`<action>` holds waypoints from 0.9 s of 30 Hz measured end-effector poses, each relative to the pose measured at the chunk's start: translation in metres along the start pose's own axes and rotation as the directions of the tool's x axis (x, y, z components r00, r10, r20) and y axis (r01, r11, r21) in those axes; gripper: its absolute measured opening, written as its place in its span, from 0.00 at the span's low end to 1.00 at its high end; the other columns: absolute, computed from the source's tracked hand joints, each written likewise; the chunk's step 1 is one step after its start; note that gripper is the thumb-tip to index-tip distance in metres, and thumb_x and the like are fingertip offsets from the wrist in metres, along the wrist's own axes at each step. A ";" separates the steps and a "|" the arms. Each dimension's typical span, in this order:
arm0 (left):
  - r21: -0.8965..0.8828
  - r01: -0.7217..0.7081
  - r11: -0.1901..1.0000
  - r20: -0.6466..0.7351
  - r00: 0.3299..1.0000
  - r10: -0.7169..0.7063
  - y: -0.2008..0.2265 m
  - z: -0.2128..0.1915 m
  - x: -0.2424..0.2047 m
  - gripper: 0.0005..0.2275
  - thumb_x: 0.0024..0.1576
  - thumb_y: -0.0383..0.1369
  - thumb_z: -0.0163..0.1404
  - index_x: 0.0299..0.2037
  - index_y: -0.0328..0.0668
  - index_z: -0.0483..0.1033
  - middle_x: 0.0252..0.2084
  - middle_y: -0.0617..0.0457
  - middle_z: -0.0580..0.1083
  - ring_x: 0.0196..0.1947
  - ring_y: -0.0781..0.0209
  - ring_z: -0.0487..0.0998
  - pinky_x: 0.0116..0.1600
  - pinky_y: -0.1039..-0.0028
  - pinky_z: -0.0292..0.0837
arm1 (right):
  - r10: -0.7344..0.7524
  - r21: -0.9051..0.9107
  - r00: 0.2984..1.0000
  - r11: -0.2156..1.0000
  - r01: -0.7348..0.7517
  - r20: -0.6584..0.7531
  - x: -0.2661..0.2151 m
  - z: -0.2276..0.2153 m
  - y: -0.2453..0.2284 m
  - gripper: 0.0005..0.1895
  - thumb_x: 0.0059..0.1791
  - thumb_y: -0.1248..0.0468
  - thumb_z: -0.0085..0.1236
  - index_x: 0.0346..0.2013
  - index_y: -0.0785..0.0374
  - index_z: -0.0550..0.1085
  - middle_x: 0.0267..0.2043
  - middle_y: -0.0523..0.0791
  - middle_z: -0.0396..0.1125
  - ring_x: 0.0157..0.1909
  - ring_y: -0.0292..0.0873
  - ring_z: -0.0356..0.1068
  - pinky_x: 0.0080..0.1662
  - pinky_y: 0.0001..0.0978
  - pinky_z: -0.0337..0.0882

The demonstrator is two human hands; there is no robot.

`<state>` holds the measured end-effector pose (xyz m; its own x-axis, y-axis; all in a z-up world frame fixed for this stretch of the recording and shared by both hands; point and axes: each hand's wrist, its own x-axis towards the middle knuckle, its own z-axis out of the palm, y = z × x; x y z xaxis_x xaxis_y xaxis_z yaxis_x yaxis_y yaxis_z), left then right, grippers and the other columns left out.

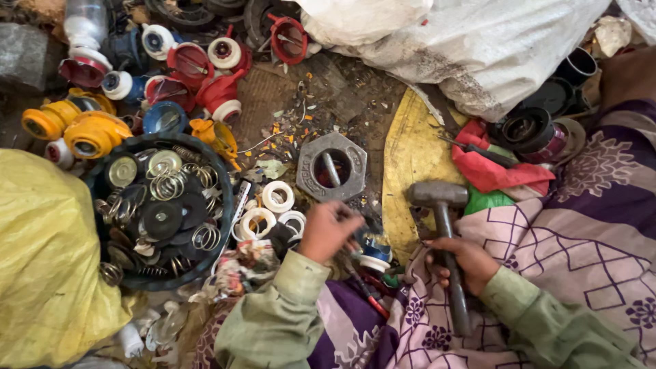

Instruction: The person assembles caster wheels by inserting a metal pin into the wheel hub and striking it with a hammer to secure it. They handle multiple caster wheels and metal pins, using a metal jig to hold the wheel in place during assembly.

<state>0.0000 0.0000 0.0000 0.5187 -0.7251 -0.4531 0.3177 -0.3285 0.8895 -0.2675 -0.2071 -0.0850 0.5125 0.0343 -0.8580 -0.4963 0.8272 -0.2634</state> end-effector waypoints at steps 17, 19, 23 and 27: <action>-0.418 0.088 0.904 -0.167 0.971 -0.172 -0.039 -0.018 0.034 0.12 0.57 0.28 0.54 0.44 0.24 0.69 0.33 0.42 0.78 0.22 0.53 0.82 0.26 0.70 0.81 | -0.058 -0.076 0.987 0.996 0.047 -0.147 -0.023 0.043 -0.008 0.18 0.49 0.63 0.50 0.53 0.62 0.70 0.28 0.48 0.67 0.17 0.41 0.59 0.22 0.38 0.63; -0.415 0.061 0.908 -0.157 0.978 -0.137 -0.040 -0.019 0.035 0.13 0.57 0.28 0.54 0.46 0.24 0.68 0.34 0.43 0.78 0.23 0.54 0.82 0.26 0.70 0.81 | -0.064 -0.084 0.988 0.995 0.052 -0.144 -0.024 0.044 -0.009 0.18 0.48 0.63 0.50 0.53 0.62 0.71 0.27 0.48 0.66 0.17 0.41 0.58 0.22 0.38 0.63; -0.402 0.063 0.914 -0.107 0.988 -0.115 -0.044 -0.020 0.038 0.15 0.55 0.27 0.57 0.49 0.24 0.70 0.34 0.41 0.79 0.24 0.57 0.83 0.28 0.73 0.81 | -0.111 -0.130 0.985 0.987 0.094 -0.133 -0.029 0.047 -0.013 0.18 0.48 0.64 0.51 0.52 0.64 0.72 0.28 0.49 0.67 0.17 0.40 0.58 0.20 0.36 0.61; -0.410 0.038 0.911 -0.024 0.998 -0.052 -0.051 -0.015 0.038 0.13 0.59 0.27 0.59 0.46 0.17 0.76 0.35 0.41 0.80 0.26 0.61 0.82 0.31 0.76 0.80 | -0.101 -0.143 0.976 0.987 0.074 -0.194 -0.033 0.048 -0.017 0.14 0.49 0.64 0.51 0.48 0.65 0.71 0.29 0.50 0.67 0.17 0.40 0.57 0.20 0.34 0.60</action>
<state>0.0154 -0.0013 -0.0631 0.5202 -0.6922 -0.5002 0.6346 -0.0787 0.7689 -0.2425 -0.1955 -0.0310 0.4140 -0.1590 -0.8963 -0.5521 0.7390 -0.3861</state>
